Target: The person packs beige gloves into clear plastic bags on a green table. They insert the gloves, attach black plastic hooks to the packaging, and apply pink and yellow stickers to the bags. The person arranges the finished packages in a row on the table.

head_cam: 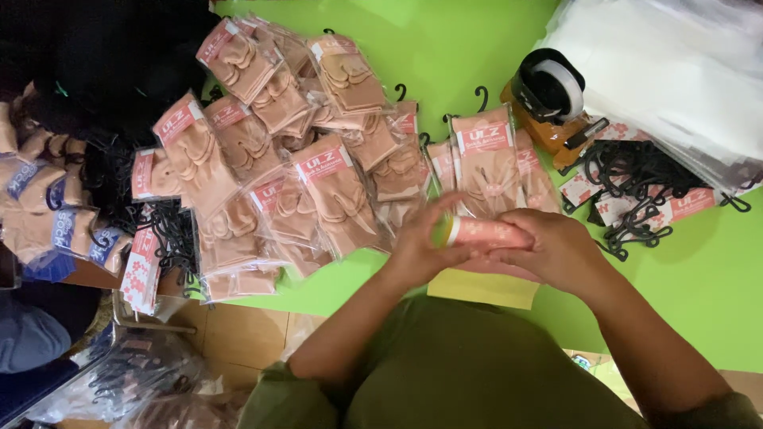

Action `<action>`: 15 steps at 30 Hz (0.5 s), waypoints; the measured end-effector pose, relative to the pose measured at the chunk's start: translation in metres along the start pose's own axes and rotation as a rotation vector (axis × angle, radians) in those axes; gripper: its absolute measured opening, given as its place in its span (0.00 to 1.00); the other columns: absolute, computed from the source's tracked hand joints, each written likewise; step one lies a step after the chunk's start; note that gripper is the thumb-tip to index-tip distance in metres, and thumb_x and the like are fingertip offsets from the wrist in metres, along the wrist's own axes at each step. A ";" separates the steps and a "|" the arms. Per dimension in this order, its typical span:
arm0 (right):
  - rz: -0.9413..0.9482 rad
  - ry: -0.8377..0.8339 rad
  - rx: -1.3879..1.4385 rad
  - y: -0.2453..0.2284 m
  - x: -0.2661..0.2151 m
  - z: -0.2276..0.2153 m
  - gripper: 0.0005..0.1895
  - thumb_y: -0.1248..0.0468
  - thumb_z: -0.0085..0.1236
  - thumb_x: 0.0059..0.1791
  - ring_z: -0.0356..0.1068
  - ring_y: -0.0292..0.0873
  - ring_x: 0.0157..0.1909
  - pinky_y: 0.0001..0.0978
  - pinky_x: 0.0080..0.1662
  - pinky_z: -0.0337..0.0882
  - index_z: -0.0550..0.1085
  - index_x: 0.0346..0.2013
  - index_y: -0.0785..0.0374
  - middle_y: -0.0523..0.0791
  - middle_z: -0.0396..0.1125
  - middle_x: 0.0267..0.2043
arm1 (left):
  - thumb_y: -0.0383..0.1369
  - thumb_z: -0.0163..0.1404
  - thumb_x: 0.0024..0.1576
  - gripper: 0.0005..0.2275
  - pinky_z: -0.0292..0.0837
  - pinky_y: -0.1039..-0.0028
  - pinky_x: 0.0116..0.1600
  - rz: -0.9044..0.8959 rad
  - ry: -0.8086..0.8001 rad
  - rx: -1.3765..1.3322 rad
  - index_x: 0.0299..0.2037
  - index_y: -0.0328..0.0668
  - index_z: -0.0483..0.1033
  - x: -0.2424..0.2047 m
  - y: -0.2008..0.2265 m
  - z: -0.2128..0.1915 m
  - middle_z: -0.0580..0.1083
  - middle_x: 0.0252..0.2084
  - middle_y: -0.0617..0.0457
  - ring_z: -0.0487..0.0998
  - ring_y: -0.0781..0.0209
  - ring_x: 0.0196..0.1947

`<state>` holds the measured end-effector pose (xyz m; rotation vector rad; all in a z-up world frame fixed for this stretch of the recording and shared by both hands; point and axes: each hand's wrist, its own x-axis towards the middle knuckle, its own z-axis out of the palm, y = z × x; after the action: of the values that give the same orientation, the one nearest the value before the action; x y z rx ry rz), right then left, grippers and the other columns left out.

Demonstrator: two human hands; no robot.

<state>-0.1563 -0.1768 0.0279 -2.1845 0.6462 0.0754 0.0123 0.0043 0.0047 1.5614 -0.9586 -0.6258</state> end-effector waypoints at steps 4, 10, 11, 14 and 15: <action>-0.111 -0.042 0.073 -0.006 0.000 -0.006 0.21 0.54 0.69 0.43 0.76 0.56 0.46 0.49 0.49 0.74 0.79 0.47 0.58 0.49 0.77 0.42 | 0.26 0.65 0.51 0.14 0.69 0.80 0.49 -0.234 -0.052 -0.492 0.47 0.39 0.81 -0.010 -0.052 0.014 0.78 0.38 0.55 0.72 0.72 0.40; -0.135 0.143 0.296 0.049 -0.002 0.014 0.14 0.63 0.71 0.43 0.69 0.42 0.31 0.37 0.39 0.69 0.82 0.42 0.61 0.48 0.73 0.30 | 0.24 0.62 0.55 0.05 0.62 0.91 0.28 -0.333 0.102 -0.632 0.38 0.39 0.81 -0.008 -0.060 0.020 0.73 0.20 0.59 0.68 0.79 0.22; -0.152 0.211 0.215 0.047 -0.003 0.015 0.11 0.63 0.72 0.43 0.68 0.41 0.27 0.36 0.35 0.67 0.83 0.39 0.58 0.47 0.71 0.27 | 0.24 0.61 0.56 0.03 0.61 0.91 0.27 -0.349 0.148 -0.646 0.37 0.39 0.81 -0.007 -0.057 0.022 0.73 0.19 0.60 0.67 0.80 0.21; -0.145 0.353 0.171 0.030 -0.011 0.009 0.12 0.65 0.70 0.46 0.67 0.35 0.27 0.27 0.35 0.68 0.83 0.45 0.52 0.41 0.75 0.30 | 0.25 0.60 0.57 0.03 0.59 0.89 0.24 -0.391 0.224 -0.681 0.35 0.39 0.79 -0.008 -0.053 0.026 0.72 0.18 0.58 0.68 0.78 0.18; -0.145 0.351 0.172 0.031 -0.012 0.006 0.12 0.65 0.70 0.46 0.67 0.35 0.27 0.27 0.35 0.68 0.83 0.45 0.52 0.41 0.75 0.30 | 0.25 0.60 0.57 0.03 0.59 0.89 0.24 -0.392 0.226 -0.681 0.35 0.39 0.79 -0.010 -0.052 0.025 0.72 0.18 0.58 0.68 0.78 0.18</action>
<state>-0.1807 -0.1833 0.0049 -2.0858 0.6573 -0.4328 -0.0003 0.0004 -0.0521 1.1631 -0.2133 -0.9108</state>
